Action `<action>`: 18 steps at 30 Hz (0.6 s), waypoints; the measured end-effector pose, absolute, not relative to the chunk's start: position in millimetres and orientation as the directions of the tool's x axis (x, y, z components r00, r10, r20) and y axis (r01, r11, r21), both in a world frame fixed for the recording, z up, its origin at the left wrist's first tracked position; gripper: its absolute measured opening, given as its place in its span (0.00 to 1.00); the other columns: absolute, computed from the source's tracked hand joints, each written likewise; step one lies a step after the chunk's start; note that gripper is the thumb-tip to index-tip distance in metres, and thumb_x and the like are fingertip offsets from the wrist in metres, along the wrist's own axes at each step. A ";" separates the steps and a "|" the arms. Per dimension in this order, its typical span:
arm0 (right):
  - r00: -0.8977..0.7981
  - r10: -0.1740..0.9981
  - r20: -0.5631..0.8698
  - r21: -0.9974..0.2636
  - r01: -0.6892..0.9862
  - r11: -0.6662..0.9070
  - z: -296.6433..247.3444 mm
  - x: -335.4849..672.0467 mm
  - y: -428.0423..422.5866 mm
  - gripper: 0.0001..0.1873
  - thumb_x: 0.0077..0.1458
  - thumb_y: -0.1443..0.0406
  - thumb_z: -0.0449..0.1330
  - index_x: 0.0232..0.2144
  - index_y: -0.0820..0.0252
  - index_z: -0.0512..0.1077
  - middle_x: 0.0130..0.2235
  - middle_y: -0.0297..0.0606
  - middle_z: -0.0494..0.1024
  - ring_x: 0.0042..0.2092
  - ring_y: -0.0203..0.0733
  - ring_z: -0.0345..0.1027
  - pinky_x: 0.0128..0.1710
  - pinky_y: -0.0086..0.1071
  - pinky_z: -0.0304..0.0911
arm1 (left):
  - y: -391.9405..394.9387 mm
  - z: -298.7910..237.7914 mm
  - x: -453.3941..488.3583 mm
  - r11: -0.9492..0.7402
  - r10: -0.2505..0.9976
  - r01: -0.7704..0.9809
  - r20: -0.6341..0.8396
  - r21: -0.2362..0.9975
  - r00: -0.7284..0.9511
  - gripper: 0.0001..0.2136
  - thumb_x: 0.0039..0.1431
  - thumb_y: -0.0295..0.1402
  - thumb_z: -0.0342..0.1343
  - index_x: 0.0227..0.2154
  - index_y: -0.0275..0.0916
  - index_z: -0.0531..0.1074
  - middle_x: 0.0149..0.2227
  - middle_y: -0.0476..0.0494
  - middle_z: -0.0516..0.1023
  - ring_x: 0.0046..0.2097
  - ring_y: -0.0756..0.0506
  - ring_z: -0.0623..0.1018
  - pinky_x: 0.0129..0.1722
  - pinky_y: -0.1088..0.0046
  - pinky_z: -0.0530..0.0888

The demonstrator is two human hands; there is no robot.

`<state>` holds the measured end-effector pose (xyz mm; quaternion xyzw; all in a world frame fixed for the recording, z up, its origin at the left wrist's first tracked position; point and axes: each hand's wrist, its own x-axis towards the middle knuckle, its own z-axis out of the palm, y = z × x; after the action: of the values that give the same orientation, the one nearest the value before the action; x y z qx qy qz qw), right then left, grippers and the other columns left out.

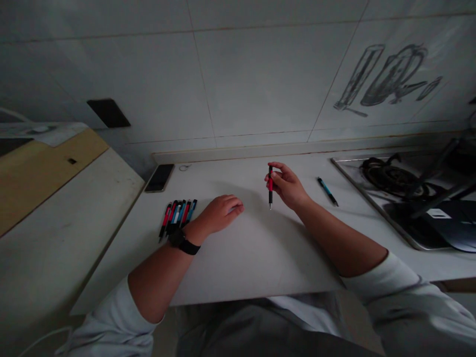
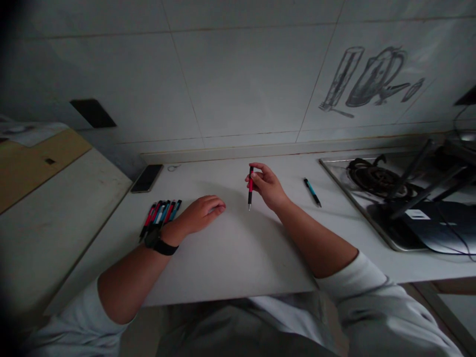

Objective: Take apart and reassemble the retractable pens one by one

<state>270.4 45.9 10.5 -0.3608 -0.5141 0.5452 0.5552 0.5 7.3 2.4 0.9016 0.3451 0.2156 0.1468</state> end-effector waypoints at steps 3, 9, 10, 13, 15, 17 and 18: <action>-0.099 0.979 0.179 -0.961 -0.232 0.153 13.8 273.4 47.7 0.27 0.53 0.51 0.68 0.51 0.50 0.68 0.35 0.31 0.79 0.31 0.34 0.69 0.35 0.33 0.67 | 7.5 0.9 -0.8 -0.721 0.684 0.559 0.288 0.409 0.671 0.16 0.75 0.42 0.46 0.41 0.40 0.76 0.40 0.43 0.79 0.43 0.44 0.77 0.47 0.65 0.73; 0.045 0.970 0.238 -0.959 -0.146 0.242 26.8 301.7 62.5 0.34 0.53 0.50 0.68 0.58 0.48 0.64 0.36 0.32 0.80 0.33 0.36 0.71 0.37 0.35 0.70 | 8.8 -1.3 -1.1 -0.729 0.676 0.557 0.288 0.399 0.678 0.16 0.75 0.43 0.46 0.42 0.40 0.76 0.41 0.43 0.80 0.44 0.44 0.77 0.48 0.63 0.73; 0.080 0.966 0.245 -0.960 -0.121 0.253 29.3 310.4 66.5 0.33 0.52 0.49 0.69 0.57 0.48 0.64 0.36 0.32 0.80 0.33 0.37 0.71 0.37 0.35 0.71 | 8.9 -1.6 -0.9 -0.731 0.674 0.557 0.285 0.395 0.682 0.16 0.75 0.43 0.47 0.42 0.40 0.76 0.41 0.42 0.80 0.44 0.43 0.77 0.49 0.63 0.74; 0.159 0.954 0.255 -0.966 0.002 0.258 36.3 342.2 78.3 0.27 0.52 0.48 0.69 0.48 0.51 0.66 0.36 0.33 0.80 0.34 0.36 0.72 0.38 0.35 0.72 | 9.5 -2.9 -0.7 -0.738 0.666 0.551 0.286 0.389 0.689 0.15 0.74 0.43 0.48 0.43 0.39 0.76 0.43 0.42 0.81 0.46 0.43 0.78 0.50 0.61 0.74; 0.192 0.948 0.254 -0.967 0.084 0.242 40.2 365.9 83.9 0.25 0.52 0.49 0.69 0.46 0.51 0.66 0.37 0.32 0.80 0.34 0.35 0.72 0.38 0.35 0.73 | 10.1 -4.2 -1.1 -0.736 0.668 0.554 0.284 0.388 0.688 0.15 0.74 0.43 0.49 0.44 0.39 0.76 0.44 0.42 0.81 0.47 0.42 0.78 0.52 0.60 0.74; 0.241 0.943 0.230 -0.969 0.145 0.200 42.8 388.7 86.8 0.23 0.51 0.52 0.70 0.44 0.52 0.67 0.35 0.31 0.78 0.32 0.35 0.72 0.36 0.34 0.73 | 10.7 -5.5 -1.7 -0.735 0.670 0.555 0.287 0.390 0.685 0.14 0.74 0.42 0.49 0.45 0.39 0.76 0.44 0.42 0.81 0.47 0.42 0.78 0.52 0.60 0.74; 0.256 0.944 0.209 -0.969 0.182 0.165 43.5 399.2 87.3 0.21 0.52 0.55 0.71 0.43 0.53 0.69 0.33 0.30 0.76 0.32 0.34 0.71 0.36 0.34 0.73 | 11.0 -6.0 -2.0 -0.735 0.669 0.553 0.288 0.392 0.685 0.14 0.74 0.42 0.50 0.45 0.40 0.75 0.44 0.42 0.81 0.48 0.42 0.78 0.52 0.60 0.74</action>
<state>399.2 87.3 43.5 -0.5524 -0.5097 0.3352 0.5681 -2.0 11.0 -6.0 0.9074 0.3368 0.2101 0.1381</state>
